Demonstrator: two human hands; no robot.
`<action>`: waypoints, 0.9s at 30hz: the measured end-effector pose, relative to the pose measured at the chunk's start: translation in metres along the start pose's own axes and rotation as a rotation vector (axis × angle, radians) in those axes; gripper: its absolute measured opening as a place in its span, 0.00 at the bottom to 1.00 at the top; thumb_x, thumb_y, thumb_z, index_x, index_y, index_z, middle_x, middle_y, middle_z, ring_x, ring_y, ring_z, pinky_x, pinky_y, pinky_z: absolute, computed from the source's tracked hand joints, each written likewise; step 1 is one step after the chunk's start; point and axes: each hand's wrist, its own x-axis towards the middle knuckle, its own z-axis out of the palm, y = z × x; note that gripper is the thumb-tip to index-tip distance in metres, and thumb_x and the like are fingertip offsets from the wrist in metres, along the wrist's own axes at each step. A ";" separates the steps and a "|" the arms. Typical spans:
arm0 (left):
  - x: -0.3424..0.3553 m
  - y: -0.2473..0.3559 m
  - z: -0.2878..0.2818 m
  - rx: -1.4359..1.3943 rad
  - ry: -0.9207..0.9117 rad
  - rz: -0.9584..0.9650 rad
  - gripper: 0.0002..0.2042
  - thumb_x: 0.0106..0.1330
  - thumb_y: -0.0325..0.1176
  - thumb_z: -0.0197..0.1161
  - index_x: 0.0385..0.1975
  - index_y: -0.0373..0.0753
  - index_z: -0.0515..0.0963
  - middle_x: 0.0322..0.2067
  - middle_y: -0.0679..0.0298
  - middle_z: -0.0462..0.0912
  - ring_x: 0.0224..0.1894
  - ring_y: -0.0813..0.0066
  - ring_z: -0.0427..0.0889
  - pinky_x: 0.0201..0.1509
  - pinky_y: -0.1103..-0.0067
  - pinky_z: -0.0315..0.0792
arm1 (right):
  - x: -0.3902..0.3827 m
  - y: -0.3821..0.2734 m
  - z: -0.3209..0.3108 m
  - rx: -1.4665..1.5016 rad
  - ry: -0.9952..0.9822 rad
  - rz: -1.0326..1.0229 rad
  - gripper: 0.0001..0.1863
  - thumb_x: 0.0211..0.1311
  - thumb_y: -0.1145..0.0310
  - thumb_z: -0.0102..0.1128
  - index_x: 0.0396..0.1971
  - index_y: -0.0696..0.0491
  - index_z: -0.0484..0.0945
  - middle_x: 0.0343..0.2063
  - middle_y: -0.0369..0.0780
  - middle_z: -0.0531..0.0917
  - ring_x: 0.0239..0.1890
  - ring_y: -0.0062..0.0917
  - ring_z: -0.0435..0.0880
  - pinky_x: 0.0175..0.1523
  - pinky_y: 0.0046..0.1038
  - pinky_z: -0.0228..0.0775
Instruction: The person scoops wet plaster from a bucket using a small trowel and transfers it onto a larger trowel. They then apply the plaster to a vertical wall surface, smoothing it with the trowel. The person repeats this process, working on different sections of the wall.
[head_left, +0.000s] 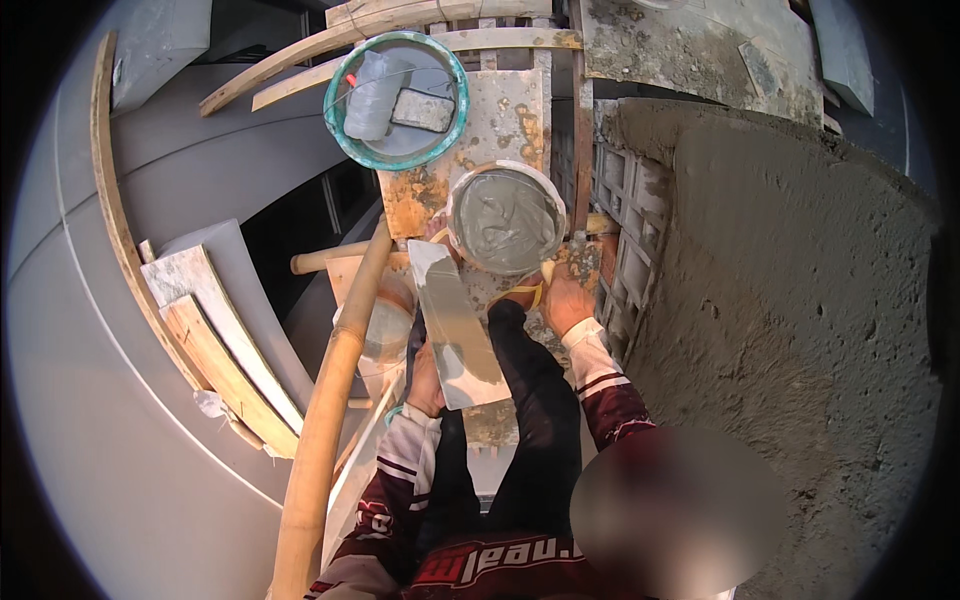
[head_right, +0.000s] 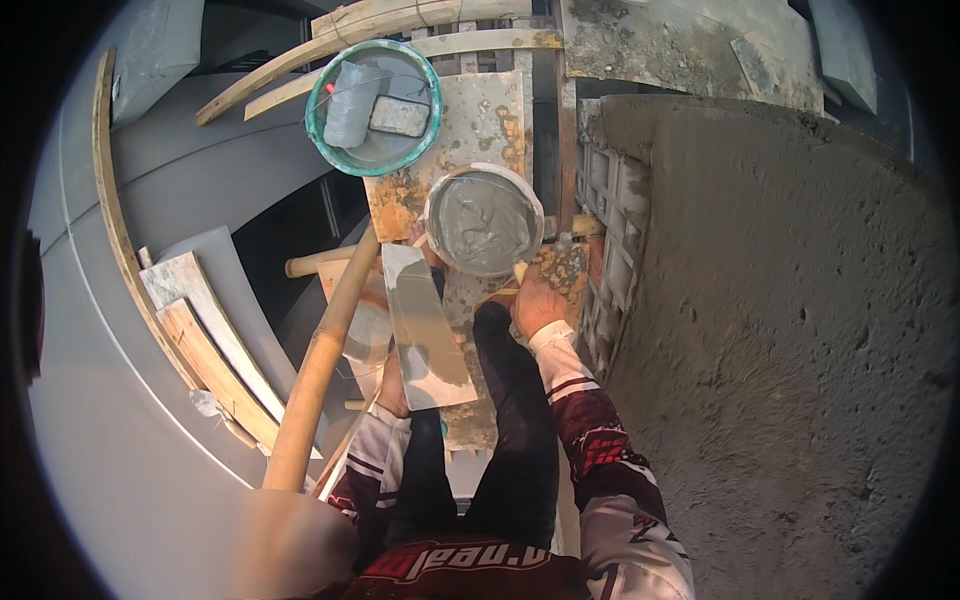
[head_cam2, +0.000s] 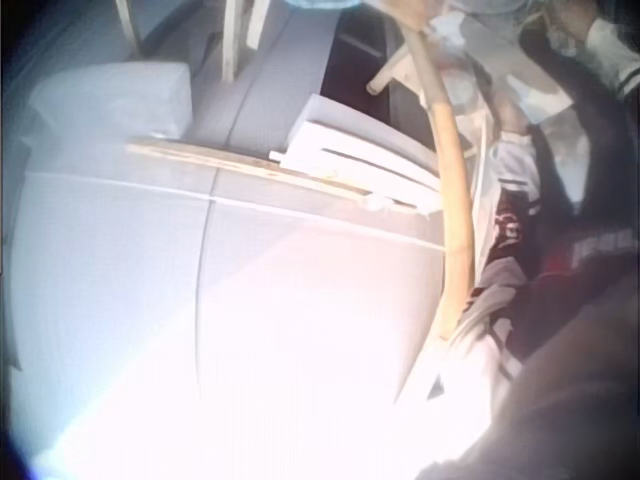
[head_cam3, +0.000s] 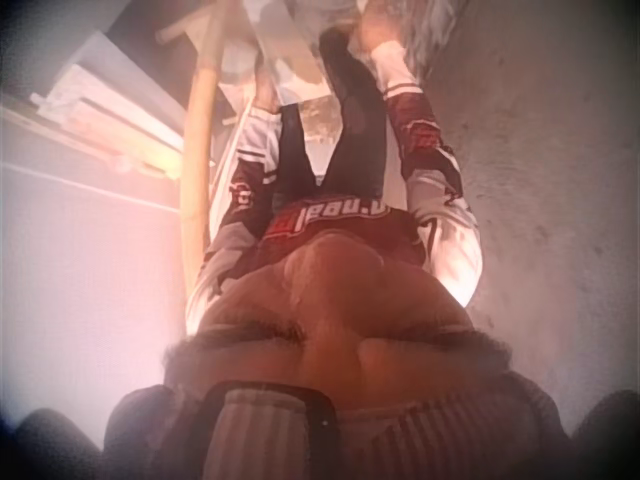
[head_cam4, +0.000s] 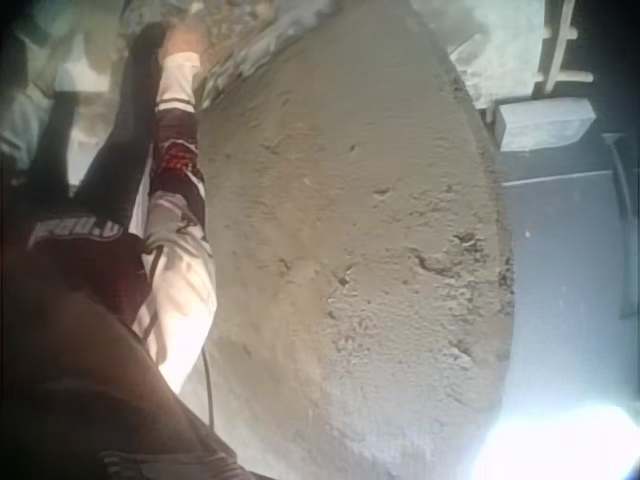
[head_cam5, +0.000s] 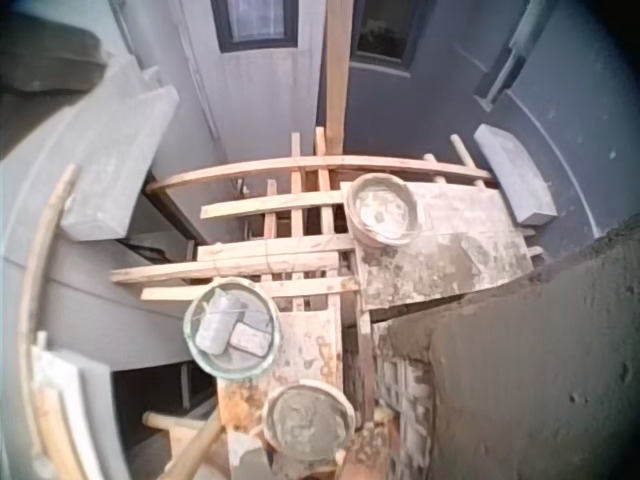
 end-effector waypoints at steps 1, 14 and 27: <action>0.000 0.001 -0.001 0.015 -0.003 0.015 0.19 0.75 0.45 0.44 0.55 0.38 0.70 0.43 0.63 0.80 0.39 0.75 0.82 0.39 0.79 0.79 | 0.015 -0.004 -0.005 -0.070 0.070 -0.004 0.26 0.54 0.67 0.59 0.50 0.66 0.68 0.39 0.55 0.81 0.37 0.44 0.85 0.42 0.40 0.77; 0.009 0.024 0.012 0.086 -0.030 0.068 0.15 0.74 0.41 0.49 0.50 0.37 0.72 0.40 0.62 0.82 0.37 0.74 0.83 0.39 0.80 0.80 | 0.003 0.020 0.013 -0.199 0.070 -0.096 0.21 0.62 0.67 0.47 0.53 0.61 0.65 0.35 0.52 0.81 0.33 0.43 0.85 0.38 0.41 0.77; 0.034 0.030 -0.007 0.170 -0.096 0.107 0.14 0.72 0.38 0.53 0.50 0.35 0.72 0.40 0.61 0.82 0.35 0.73 0.84 0.37 0.79 0.80 | 0.059 -0.004 0.080 0.351 -0.051 -0.076 0.19 0.54 0.62 0.59 0.42 0.59 0.73 0.30 0.54 0.81 0.38 0.53 0.80 0.45 0.44 0.69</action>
